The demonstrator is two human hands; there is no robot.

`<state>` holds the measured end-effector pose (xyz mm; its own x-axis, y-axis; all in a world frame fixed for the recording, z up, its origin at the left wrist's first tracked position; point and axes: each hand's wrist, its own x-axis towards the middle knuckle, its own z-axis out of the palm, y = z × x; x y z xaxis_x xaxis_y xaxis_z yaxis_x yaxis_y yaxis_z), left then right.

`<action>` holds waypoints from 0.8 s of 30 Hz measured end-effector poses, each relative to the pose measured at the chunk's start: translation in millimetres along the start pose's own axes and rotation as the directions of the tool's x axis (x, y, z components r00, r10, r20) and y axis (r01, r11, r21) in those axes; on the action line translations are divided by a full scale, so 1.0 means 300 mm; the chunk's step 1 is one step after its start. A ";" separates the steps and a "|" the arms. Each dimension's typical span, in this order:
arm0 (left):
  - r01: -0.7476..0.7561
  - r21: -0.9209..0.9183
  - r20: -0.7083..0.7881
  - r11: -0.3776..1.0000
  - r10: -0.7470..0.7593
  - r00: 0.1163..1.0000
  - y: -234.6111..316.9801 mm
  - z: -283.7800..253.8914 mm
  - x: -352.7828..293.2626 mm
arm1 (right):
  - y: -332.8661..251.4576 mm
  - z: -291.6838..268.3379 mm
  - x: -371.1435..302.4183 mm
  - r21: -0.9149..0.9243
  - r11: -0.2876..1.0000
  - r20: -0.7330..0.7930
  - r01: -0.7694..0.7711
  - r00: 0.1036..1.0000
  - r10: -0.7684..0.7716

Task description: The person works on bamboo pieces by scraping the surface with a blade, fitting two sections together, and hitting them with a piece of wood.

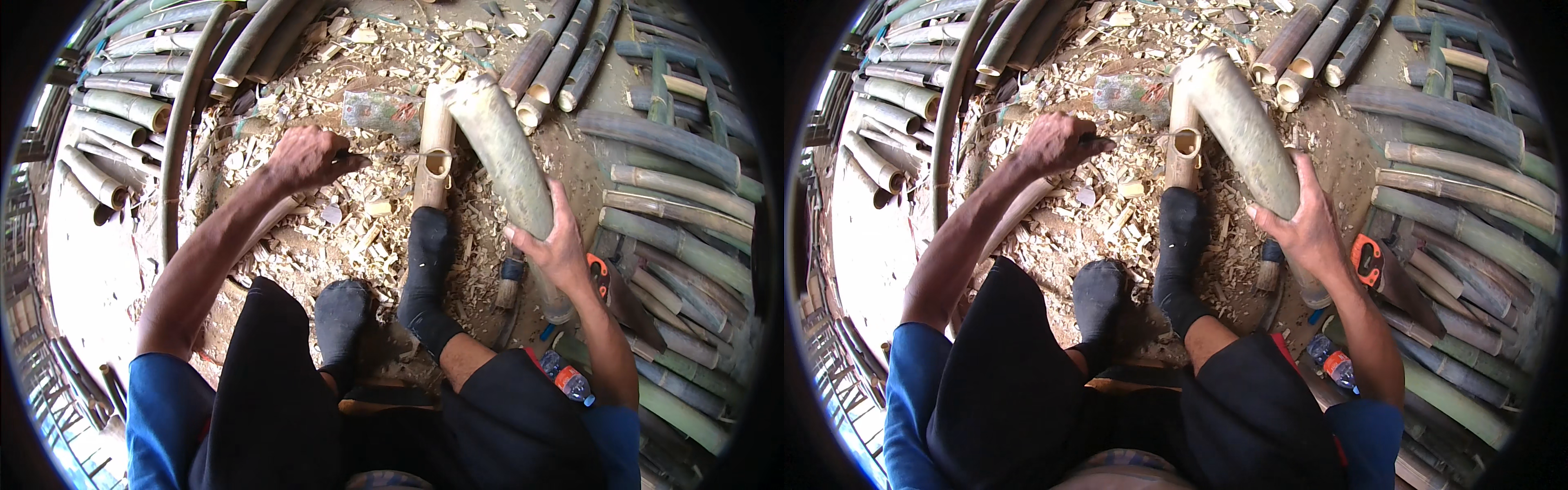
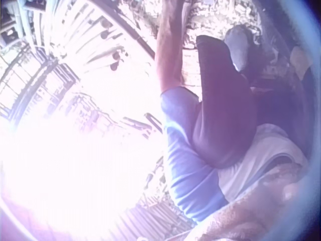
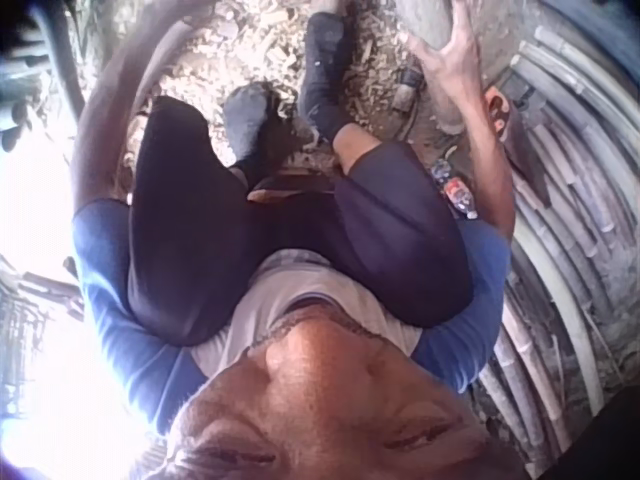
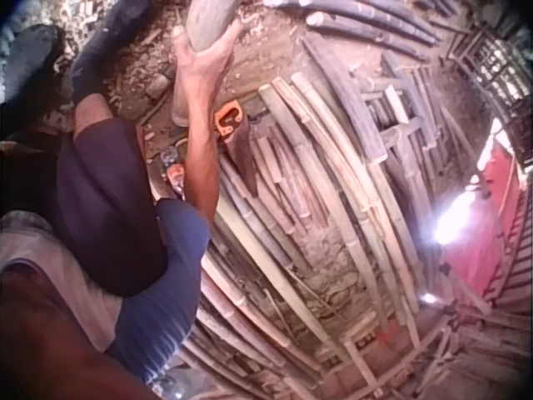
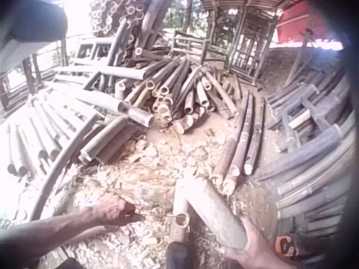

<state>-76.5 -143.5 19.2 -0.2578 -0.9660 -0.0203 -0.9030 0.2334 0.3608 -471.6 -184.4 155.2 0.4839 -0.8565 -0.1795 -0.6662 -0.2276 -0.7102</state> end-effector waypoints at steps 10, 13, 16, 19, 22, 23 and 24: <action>-0.033 0.000 0.009 0.999 0.033 0.999 -0.070 -0.014 0.058 | -0.031 0.064 0.047 0.163 0.984 0.010 -0.072 0.997 0.071; -0.057 0.007 0.018 0.998 0.056 0.998 -0.066 -0.020 0.073 | -0.066 0.085 0.045 -0.016 0.974 0.116 -0.226 0.967 0.226; -0.053 0.103 -0.053 0.993 0.059 0.997 -0.062 0.037 0.086 | 0.013 0.098 0.048 -0.285 0.955 0.176 -0.083 0.975 0.137; 0.022 -0.011 0.041 1.000 -0.022 0.999 -0.067 -0.002 0.056 | -0.083 0.104 0.072 -0.095 0.990 0.177 -0.106 0.977 0.122; -0.025 -0.045 0.091 0.999 0.029 0.995 -0.066 -0.019 0.071 | -0.066 0.104 0.058 0.035 0.998 0.027 -0.051 0.998 0.050; -0.029 -0.065 0.057 0.997 0.033 0.998 -0.064 -0.027 0.070 | -0.049 0.107 0.055 0.069 0.997 -0.035 -0.025 0.999 0.027; -0.018 -0.076 0.076 0.997 0.024 0.997 -0.063 -0.036 0.069 | -0.039 0.102 0.060 0.044 0.999 -0.037 -0.027 0.999 0.028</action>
<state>-60.9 -169.1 22.0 -0.3046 -0.9489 -0.0824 -0.8693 0.2416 0.4312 -437.7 -182.9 139.4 0.4436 -0.8791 -0.1746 -0.6537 -0.1841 -0.7340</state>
